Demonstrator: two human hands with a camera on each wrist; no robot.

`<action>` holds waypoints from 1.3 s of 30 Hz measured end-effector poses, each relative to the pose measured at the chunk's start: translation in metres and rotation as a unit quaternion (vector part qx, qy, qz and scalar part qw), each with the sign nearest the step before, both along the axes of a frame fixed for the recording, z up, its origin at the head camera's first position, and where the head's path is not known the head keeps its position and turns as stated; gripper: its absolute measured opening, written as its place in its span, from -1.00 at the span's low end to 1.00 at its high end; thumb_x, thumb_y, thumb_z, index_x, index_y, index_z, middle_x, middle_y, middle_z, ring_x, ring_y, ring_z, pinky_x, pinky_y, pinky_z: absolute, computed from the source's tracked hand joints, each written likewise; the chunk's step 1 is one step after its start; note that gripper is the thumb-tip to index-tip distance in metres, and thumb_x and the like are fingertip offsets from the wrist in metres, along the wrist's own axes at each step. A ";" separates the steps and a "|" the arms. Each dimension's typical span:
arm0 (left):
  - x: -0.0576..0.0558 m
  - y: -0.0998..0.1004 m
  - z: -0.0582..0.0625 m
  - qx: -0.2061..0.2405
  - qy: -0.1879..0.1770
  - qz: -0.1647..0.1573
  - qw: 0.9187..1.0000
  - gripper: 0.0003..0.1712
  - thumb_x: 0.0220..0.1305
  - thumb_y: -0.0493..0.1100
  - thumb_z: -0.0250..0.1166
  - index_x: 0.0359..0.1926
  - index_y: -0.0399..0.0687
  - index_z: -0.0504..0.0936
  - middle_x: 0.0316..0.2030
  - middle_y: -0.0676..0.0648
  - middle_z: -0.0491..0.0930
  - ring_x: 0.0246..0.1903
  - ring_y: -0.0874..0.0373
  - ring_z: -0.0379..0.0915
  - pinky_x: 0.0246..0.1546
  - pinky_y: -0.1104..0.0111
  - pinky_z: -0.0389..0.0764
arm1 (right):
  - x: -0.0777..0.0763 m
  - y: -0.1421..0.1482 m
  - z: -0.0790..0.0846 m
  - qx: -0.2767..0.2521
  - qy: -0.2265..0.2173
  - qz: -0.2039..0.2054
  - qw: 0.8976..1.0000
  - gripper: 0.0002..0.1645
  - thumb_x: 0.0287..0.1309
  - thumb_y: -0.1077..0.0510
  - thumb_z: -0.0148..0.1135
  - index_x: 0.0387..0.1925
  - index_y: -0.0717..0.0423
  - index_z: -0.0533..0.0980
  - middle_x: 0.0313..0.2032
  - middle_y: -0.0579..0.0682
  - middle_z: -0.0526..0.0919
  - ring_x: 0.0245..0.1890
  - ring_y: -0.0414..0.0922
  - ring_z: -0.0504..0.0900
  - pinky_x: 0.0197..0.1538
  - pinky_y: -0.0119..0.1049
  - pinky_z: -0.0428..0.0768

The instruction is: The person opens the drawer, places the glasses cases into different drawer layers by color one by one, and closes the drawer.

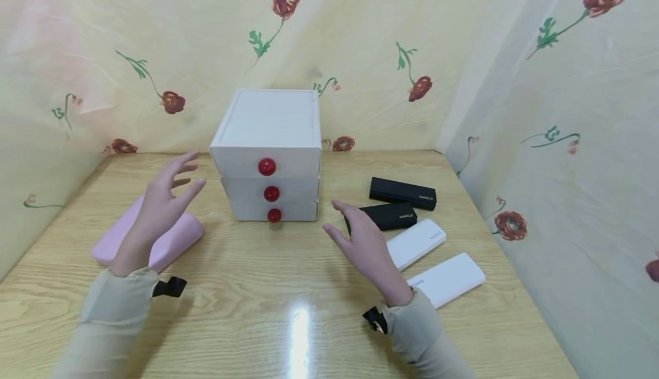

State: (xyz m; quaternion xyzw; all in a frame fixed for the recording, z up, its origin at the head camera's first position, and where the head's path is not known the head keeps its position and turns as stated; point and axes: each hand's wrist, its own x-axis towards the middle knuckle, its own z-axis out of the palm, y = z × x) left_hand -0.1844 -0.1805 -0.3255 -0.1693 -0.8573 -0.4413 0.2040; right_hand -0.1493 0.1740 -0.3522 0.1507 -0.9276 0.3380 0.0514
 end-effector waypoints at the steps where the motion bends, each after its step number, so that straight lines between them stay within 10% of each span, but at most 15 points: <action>1: -0.001 0.002 0.001 0.008 0.009 0.002 1.000 -0.43 0.35 -0.27 0.20 0.36 -0.18 0.33 0.22 -0.30 0.38 0.16 -0.22 0.37 0.10 -0.16 0.47 | 0.000 0.000 0.000 0.001 -0.001 0.000 1.000 -0.35 0.35 -0.10 0.11 0.35 0.09 0.30 0.30 0.09 0.45 0.28 0.08 0.43 0.30 0.12 0.39; 39: -0.003 0.034 0.007 0.065 0.027 -0.008 0.997 -0.52 0.27 -0.35 0.26 0.22 -0.23 0.48 -0.02 -0.27 0.58 -0.06 -0.14 0.55 -0.10 -0.04 0.62 | -0.025 -0.008 0.042 -0.022 0.050 0.011 0.998 -0.35 0.33 0.02 0.17 0.36 0.14 0.28 0.33 0.10 0.41 0.29 0.05 0.43 0.27 0.07 0.45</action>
